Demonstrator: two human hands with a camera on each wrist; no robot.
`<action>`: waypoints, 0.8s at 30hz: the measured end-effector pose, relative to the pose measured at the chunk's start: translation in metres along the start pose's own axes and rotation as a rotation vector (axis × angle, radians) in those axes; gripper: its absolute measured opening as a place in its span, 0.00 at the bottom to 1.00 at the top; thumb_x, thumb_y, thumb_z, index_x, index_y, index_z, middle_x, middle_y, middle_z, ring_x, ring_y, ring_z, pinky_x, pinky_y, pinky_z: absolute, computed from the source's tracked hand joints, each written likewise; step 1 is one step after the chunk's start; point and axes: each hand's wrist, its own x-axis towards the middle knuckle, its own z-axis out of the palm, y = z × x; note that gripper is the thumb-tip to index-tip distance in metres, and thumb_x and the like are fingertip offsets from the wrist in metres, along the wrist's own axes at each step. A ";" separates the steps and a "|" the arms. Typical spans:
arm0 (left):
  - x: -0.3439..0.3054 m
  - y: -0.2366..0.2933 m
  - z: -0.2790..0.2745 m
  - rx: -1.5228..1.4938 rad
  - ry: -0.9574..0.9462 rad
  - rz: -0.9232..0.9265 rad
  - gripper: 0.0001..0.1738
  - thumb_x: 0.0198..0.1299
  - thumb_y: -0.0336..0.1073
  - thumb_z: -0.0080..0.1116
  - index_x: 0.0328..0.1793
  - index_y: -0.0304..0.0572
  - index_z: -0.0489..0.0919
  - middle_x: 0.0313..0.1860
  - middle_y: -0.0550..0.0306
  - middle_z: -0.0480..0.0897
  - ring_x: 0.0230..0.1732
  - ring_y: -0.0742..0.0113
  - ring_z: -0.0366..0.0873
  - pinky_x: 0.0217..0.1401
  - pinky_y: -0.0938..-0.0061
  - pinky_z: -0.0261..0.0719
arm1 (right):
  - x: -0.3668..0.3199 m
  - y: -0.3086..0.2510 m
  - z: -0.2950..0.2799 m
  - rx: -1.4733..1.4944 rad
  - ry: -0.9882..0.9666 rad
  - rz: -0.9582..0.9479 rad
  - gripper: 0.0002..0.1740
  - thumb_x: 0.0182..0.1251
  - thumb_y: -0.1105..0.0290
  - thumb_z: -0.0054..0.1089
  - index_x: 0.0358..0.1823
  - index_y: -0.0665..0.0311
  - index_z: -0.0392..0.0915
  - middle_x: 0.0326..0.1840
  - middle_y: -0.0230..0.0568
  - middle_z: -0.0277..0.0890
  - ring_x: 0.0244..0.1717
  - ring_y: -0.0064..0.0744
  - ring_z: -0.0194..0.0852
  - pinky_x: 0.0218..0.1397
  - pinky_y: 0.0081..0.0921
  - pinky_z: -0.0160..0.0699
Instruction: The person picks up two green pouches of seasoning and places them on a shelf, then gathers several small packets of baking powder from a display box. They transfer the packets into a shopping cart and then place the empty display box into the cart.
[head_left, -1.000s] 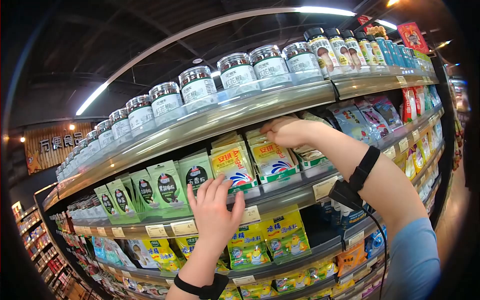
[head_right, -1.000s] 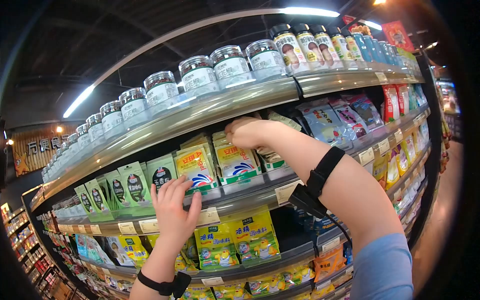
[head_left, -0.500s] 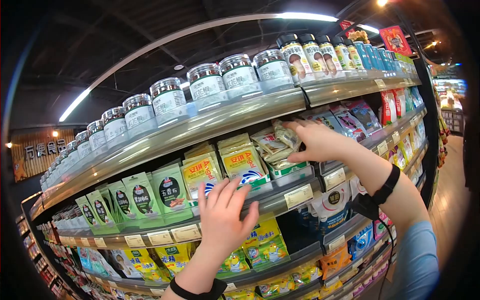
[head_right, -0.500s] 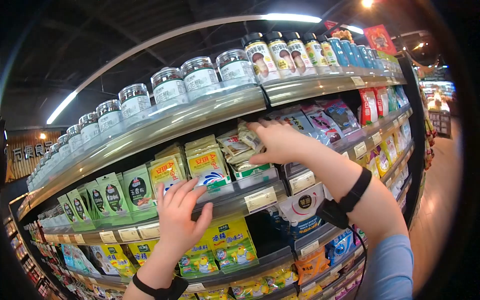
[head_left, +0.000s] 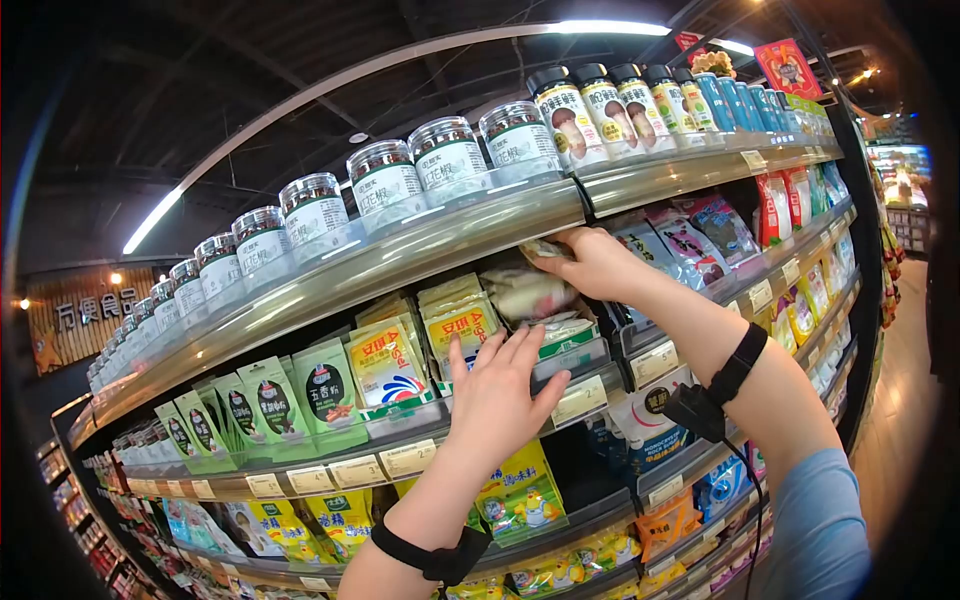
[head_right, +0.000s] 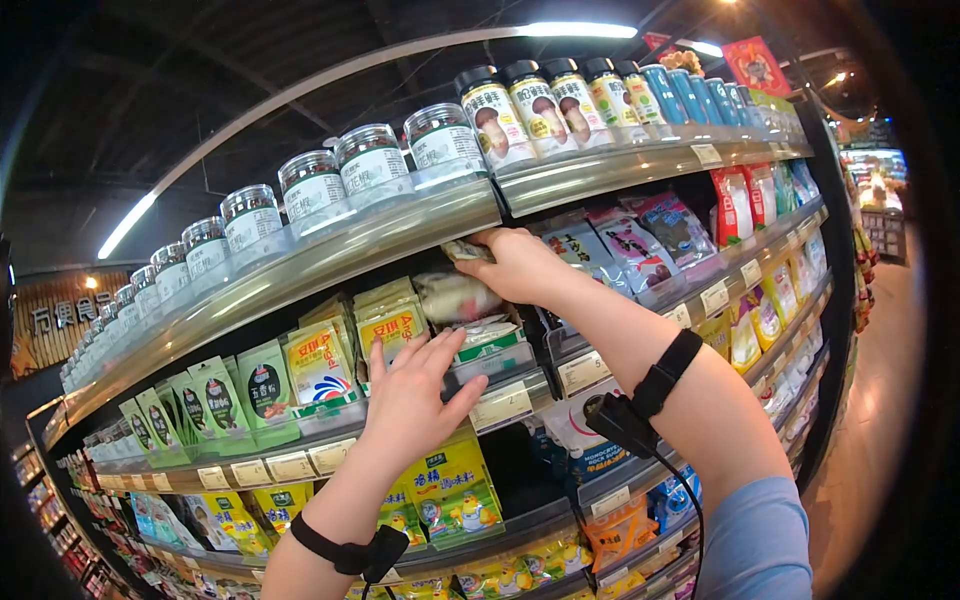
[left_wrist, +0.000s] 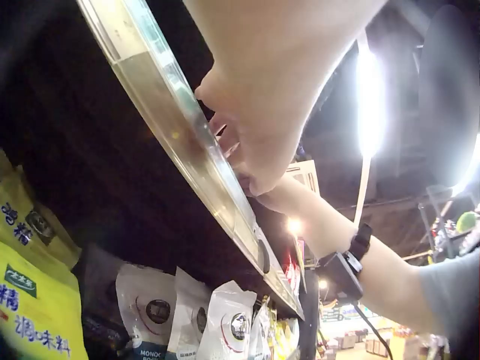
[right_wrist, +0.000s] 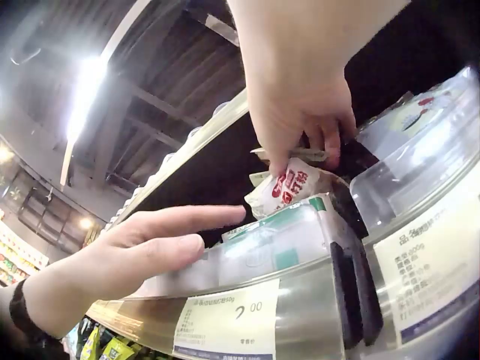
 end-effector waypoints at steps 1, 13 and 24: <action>0.000 0.001 -0.002 -0.016 -0.004 -0.018 0.33 0.58 0.52 0.55 0.66 0.44 0.67 0.58 0.49 0.76 0.63 0.49 0.68 0.70 0.42 0.46 | -0.001 0.000 -0.001 0.098 0.003 0.029 0.26 0.59 0.55 0.58 0.52 0.69 0.75 0.46 0.60 0.77 0.50 0.56 0.74 0.54 0.38 0.71; 0.007 0.002 0.000 -0.076 0.121 -0.127 0.27 0.57 0.47 0.58 0.59 0.41 0.71 0.55 0.48 0.73 0.57 0.49 0.68 0.63 0.53 0.61 | -0.053 0.002 -0.003 0.725 0.121 0.037 0.20 0.70 0.68 0.47 0.59 0.70 0.67 0.51 0.50 0.75 0.51 0.37 0.74 0.54 0.28 0.69; 0.008 -0.007 0.007 -0.083 0.208 -0.105 0.22 0.59 0.40 0.55 0.59 0.42 0.70 0.55 0.48 0.72 0.55 0.48 0.69 0.60 0.57 0.63 | -0.087 -0.009 -0.019 0.579 0.089 -0.118 0.15 0.68 0.77 0.42 0.55 0.68 0.67 0.52 0.43 0.70 0.55 0.30 0.69 0.59 0.26 0.66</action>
